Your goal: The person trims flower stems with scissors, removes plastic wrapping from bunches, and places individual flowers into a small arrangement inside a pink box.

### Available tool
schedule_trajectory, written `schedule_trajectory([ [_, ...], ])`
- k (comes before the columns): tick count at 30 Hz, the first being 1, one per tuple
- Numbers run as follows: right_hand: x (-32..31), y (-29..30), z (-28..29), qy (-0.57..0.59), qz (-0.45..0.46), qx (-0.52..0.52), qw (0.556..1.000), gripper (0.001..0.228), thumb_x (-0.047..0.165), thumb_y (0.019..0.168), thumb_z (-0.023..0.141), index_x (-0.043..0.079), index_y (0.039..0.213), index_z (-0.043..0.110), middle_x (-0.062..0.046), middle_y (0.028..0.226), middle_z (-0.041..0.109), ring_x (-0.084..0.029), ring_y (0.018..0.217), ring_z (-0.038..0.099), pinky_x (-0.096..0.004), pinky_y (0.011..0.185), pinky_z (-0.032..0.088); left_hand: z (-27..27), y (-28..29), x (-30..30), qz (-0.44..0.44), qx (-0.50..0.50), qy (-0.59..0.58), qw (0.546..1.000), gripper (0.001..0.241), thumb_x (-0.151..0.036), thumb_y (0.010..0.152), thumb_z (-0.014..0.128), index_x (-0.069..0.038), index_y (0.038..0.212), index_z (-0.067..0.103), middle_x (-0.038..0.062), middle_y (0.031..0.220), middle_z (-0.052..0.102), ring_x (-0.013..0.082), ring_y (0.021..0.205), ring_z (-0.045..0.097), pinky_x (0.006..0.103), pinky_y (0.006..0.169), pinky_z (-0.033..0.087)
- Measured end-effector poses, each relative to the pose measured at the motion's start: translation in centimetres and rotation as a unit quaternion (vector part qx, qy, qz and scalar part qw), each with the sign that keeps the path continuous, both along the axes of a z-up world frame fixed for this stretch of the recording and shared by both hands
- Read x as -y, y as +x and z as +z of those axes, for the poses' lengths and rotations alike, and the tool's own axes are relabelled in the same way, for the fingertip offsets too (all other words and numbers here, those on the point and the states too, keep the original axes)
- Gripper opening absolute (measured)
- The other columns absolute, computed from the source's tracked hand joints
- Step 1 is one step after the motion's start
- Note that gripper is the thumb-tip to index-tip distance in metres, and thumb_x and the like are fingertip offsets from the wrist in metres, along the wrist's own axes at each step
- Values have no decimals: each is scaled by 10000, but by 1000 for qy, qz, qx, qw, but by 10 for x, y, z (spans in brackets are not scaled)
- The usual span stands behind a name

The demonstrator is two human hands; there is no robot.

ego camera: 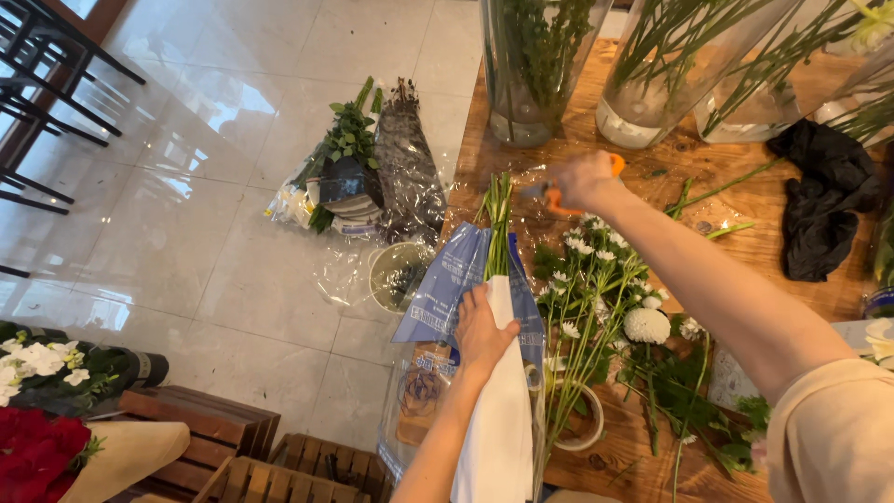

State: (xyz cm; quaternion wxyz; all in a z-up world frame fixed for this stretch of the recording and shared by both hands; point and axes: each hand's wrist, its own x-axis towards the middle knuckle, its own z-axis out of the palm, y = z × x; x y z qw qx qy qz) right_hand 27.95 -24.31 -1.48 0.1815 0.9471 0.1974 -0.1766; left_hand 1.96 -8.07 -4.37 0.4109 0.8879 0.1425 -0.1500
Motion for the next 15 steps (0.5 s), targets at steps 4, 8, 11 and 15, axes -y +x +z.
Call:
schedule_trajectory([
  [4, -14, -31, 31, 240, -199, -73, 947, 467, 381, 948, 600, 205, 1381, 615, -176, 1302, 662, -370, 1253, 607, -526, 1017, 496, 19, -4, 10, 27, -32, -2, 999, 937, -258, 729, 872, -128, 1429, 264, 156, 1318, 411, 409, 1284, 445, 613, 975, 482],
  [8, -26, -82, 24, 587, -283, -269, 709, 558, 230, 951, 696, -38, 1383, 465, -151, 779, 671, -239, 542, 686, -307, 460, 603, 3, 17, 2, 85, -30, -68, 994, 843, -99, 732, 840, -123, 1421, 354, 168, 1284, 495, 387, 1248, 508, 523, 958, 492],
  [11, -38, -139, 30, 668, -314, -269, 619, 606, 162, 889, 690, -68, 1373, 406, -240, 794, 667, -291, 500, 679, -378, 423, 604, -8, 41, -9, 119, 19, -57, 991, 775, -201, 715, 851, -175, 1369, 434, 192, 1330, 531, 455, 1257, 541, 598, 1014, 483],
  [15, -35, -201, 51, 485, -189, -128, 844, 498, 168, 888, 621, -15, 1343, 534, -311, 1074, 682, -474, 1028, 673, -548, 819, 578, -39, 61, -24, 112, 84, -116, 983, 698, -264, 784, 802, -155, 1407, 507, 223, 1322, 580, 447, 1285, 536, 550, 1070, 453],
])
